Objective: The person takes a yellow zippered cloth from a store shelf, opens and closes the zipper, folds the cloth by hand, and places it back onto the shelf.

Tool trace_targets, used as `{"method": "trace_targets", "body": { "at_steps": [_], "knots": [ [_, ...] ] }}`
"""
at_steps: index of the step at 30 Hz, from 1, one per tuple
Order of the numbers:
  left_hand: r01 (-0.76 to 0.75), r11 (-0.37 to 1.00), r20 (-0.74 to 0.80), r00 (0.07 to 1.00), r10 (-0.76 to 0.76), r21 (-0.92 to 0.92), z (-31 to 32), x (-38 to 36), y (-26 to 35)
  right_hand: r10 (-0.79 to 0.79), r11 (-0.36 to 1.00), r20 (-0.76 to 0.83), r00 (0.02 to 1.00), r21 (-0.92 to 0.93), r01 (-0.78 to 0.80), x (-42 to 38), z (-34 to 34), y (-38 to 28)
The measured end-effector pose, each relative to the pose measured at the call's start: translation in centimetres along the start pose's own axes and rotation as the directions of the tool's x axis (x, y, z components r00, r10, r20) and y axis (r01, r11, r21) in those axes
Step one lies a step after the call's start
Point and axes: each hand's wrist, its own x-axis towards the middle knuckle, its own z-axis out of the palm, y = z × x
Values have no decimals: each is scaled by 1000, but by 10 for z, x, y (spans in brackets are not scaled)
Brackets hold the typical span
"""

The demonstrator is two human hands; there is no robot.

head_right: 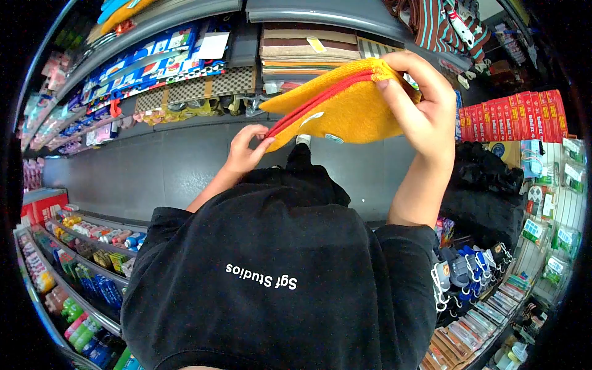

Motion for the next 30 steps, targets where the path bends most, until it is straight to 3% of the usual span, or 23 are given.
{"method": "trace_targets", "body": {
  "at_steps": [2,4,7,10,13,19,23,25,30],
  "knots": [
    [71,997,-54,996,-72,-23,-1,2,1,-5,1000,-7,1000,-5,5,-1,-1,0],
    [-228,943,58,974,220,243,-6,8,-3,-10,1000,-14,1000,-11,10,-1,-2,0],
    [-174,944,90,984,155,279,-8,4,-5,-38,999,14,999,-24,38,-1,-4,-1],
    [-184,914,16,981,192,363,-8,8,-1,-57,998,14,998,2,57,-2,-6,-4],
    [-200,902,-5,976,218,383,-8,12,4,-106,994,116,988,-8,107,-2,-9,-5],
    [-255,919,250,951,182,300,-12,16,-8,-159,986,214,964,85,144,-4,-12,-2],
    [-210,955,228,960,161,210,-13,12,-8,-116,990,184,976,97,99,-7,-17,6],
    [110,989,230,965,-130,97,-16,9,-2,-46,997,121,992,68,38,-9,-22,14],
    [-55,991,56,997,48,122,-36,25,6,113,993,-74,991,54,-109,-17,-31,36]
  ]
}}
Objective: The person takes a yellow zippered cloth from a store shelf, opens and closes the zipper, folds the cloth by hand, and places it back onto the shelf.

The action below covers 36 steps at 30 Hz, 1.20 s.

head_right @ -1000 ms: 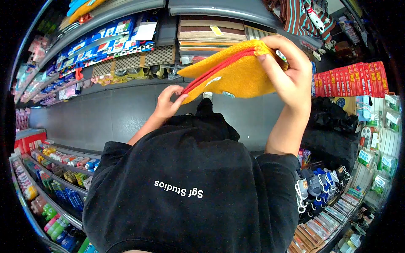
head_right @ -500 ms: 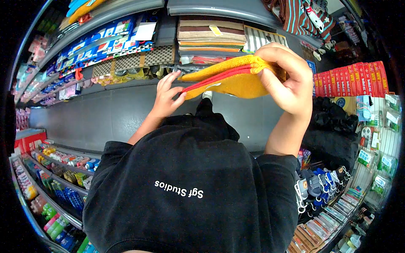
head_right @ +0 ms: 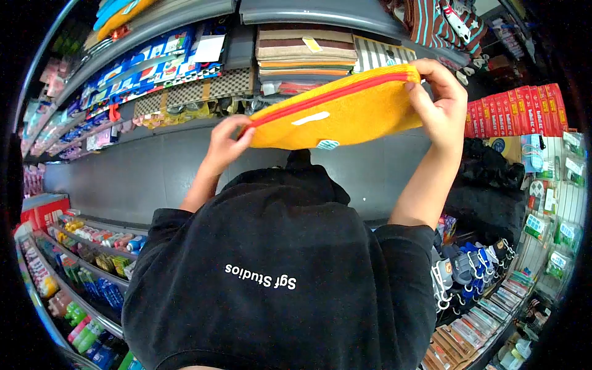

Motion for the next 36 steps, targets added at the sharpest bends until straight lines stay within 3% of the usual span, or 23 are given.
{"method": "trace_targets", "body": {
  "at_steps": [2,4,6,7,9,12,13,14,16,18,20,21,23,28,29,32,33,36],
  "knots": [
    [75,997,-41,996,-74,4,-12,13,10,42,999,-47,998,28,-41,-1,-2,10],
    [165,978,24,985,-169,128,-25,21,11,125,986,-87,988,125,-113,-2,-3,19],
    [-42,976,19,999,39,212,-32,29,6,128,986,-99,987,118,-116,1,-2,25],
    [-46,976,19,999,43,212,-37,33,7,151,982,-114,982,128,-137,3,-1,27],
    [14,967,178,982,-61,254,-49,43,11,167,978,-126,978,146,-148,6,-2,38],
    [-117,965,305,951,41,235,-65,59,19,118,987,-156,981,129,-99,13,-4,52],
    [-147,957,356,933,50,250,-69,65,26,258,957,-241,936,194,-214,14,4,43],
    [-149,956,352,934,53,253,-74,70,31,252,959,-241,937,194,-208,14,2,44],
    [-135,959,438,899,14,248,-80,79,37,460,856,-151,875,336,-393,10,-5,52],
    [-127,934,387,922,-14,335,-84,86,40,442,843,-149,885,405,-353,7,-3,59],
    [-193,932,247,962,119,305,-84,86,33,441,825,-188,877,470,-314,4,0,55],
    [-201,931,249,960,126,305,-85,87,35,461,811,-193,866,487,-324,3,2,54],
    [162,937,158,963,-219,310,-89,83,41,468,793,-200,861,525,-309,1,4,55],
    [164,966,108,976,-188,200,-83,78,31,489,735,-203,848,619,-275,-1,5,61],
    [155,968,99,979,-177,195,-81,77,29,418,710,-73,905,648,-275,-4,-5,62],
    [126,967,87,985,-148,220,-77,79,32,453,743,-201,869,623,-243,2,9,52],
    [141,972,77,984,-158,189,-76,79,32,407,733,-136,903,639,-233,4,5,56],
    [237,969,119,963,-244,65,-71,77,31,391,748,-173,904,632,-203,13,7,61]
  ]
}}
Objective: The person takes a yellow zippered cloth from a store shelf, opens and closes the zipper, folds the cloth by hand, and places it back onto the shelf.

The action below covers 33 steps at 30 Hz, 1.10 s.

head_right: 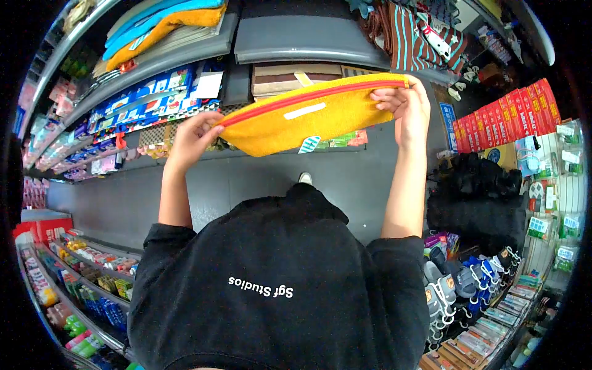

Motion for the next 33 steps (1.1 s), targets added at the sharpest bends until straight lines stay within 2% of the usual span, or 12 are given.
{"method": "trace_targets", "body": {
  "at_steps": [6,12,16,17,20,21,23,24,26,28,31,33],
  "knots": [
    [57,998,142,988,-51,-40,24,-1,1,-139,990,-6,990,5,139,41,20,-8],
    [171,926,403,915,-23,-336,102,36,1,-509,809,51,859,-312,498,135,85,-35],
    [141,766,308,948,77,-627,160,91,69,-513,776,105,852,-367,513,191,159,-35],
    [145,765,293,954,60,-628,173,106,78,-663,649,123,738,-396,649,189,175,-35],
    [99,814,192,981,16,-573,224,151,66,-686,581,234,689,-393,712,172,206,-36],
    [103,851,145,989,-32,-515,230,159,69,-443,671,380,812,-460,581,166,207,-36],
    [-129,763,12,984,177,-634,257,176,53,-618,353,564,548,-424,834,178,217,22],
    [-132,658,11,978,209,-741,261,178,52,-461,432,632,622,-452,780,169,221,37],
    [136,244,177,972,153,-960,280,181,28,-208,385,730,651,-550,741,153,222,73],
    [402,98,410,910,69,-910,291,189,11,39,376,796,604,-572,729,135,213,80],
    [335,326,338,940,-50,-884,281,184,26,26,424,859,512,-473,772,121,177,72],
    [274,291,265,962,-72,-917,276,176,37,-288,498,806,518,-336,799,118,142,59]
  ]
}}
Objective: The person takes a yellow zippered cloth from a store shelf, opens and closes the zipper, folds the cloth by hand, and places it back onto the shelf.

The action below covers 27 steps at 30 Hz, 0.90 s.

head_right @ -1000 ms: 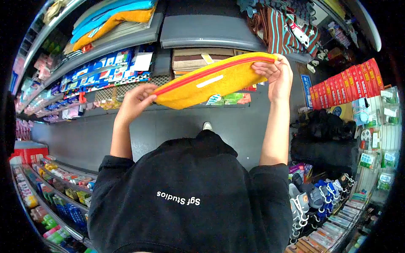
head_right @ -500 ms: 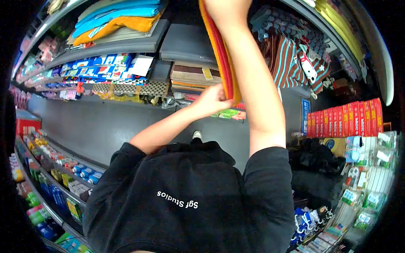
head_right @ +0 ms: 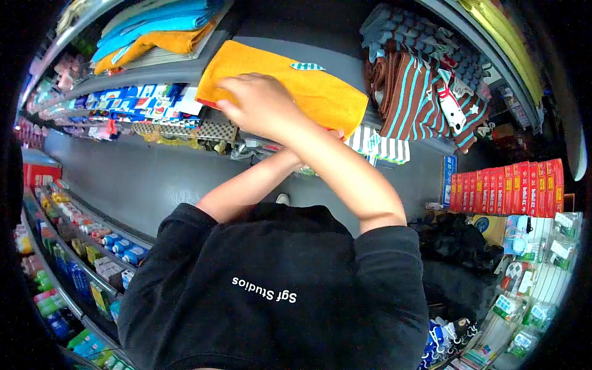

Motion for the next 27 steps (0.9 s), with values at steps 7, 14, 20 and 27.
{"method": "trace_targets", "body": {
  "at_steps": [7,14,20,27],
  "knots": [
    [102,991,-122,986,-111,-84,24,-24,29,812,539,-99,575,502,-676,-144,-108,58],
    [87,966,-49,994,-102,-243,31,-27,41,709,-264,446,546,886,-382,-157,-63,52],
    [4,991,-95,995,-16,-134,24,-40,47,839,-229,216,500,973,-36,-99,-55,40],
    [7,998,-66,998,-3,57,17,-45,51,878,-147,177,444,984,-101,-82,-54,55]
  ]
}}
